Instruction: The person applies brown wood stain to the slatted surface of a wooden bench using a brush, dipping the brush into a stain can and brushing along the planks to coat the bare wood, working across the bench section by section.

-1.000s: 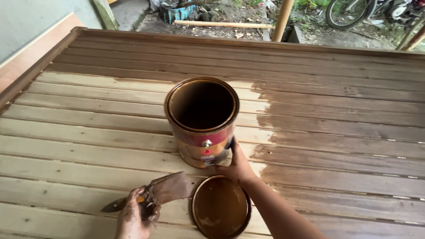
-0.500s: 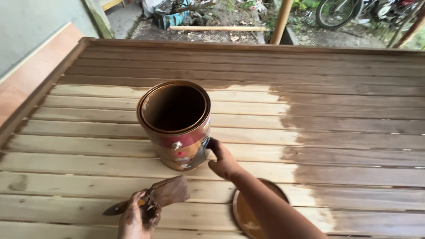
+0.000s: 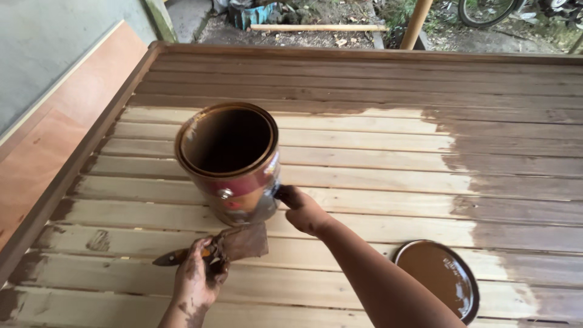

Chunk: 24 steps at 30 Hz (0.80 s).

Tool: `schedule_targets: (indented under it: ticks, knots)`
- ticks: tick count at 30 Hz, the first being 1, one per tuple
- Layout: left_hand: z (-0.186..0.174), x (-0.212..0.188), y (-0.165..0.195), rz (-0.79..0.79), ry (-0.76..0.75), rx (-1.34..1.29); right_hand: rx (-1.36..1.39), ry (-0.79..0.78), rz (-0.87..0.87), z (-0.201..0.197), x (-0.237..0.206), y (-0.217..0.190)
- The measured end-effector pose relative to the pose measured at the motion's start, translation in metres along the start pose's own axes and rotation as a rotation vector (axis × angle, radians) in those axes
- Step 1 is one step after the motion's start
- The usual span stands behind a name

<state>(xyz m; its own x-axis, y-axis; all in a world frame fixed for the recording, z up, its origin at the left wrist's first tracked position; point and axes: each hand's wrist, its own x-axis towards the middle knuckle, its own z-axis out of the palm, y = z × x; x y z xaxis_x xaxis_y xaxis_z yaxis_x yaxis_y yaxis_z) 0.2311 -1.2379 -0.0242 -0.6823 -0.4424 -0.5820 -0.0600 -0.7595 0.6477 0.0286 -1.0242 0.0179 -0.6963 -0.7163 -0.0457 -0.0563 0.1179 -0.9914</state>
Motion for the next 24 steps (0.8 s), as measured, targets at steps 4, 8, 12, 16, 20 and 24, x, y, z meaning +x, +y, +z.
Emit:
schedule_targets:
  ticks: [4, 8, 12, 16, 20, 24]
  knots:
    - [-0.035, 0.017, 0.023, 0.098, -0.153, -0.023, 0.010, -0.019, -0.011, 0.050, 0.029, -0.006]
    - [-0.059, 0.032, 0.051, 0.040, -0.025, 0.019, 0.032, -0.053, 0.066, 0.087, 0.053, -0.011]
    - [-0.068, 0.030, 0.073, 0.080, 0.022, -0.030, 0.172, -0.102, 0.111, 0.122, 0.076, -0.006]
    - [-0.066, 0.023, 0.089, 0.016, 0.141, -0.030, 0.244, -0.123, 0.010, 0.140, 0.084, 0.000]
    - [-0.061, 0.017, 0.089, 0.012, 0.115, -0.073, 0.164, -0.039, 0.154, 0.136, 0.065, -0.010]
    - [-0.046, 0.002, 0.068, -0.002, 0.013, -0.071, -0.084, 0.110, 0.108, 0.117, 0.010, -0.027]
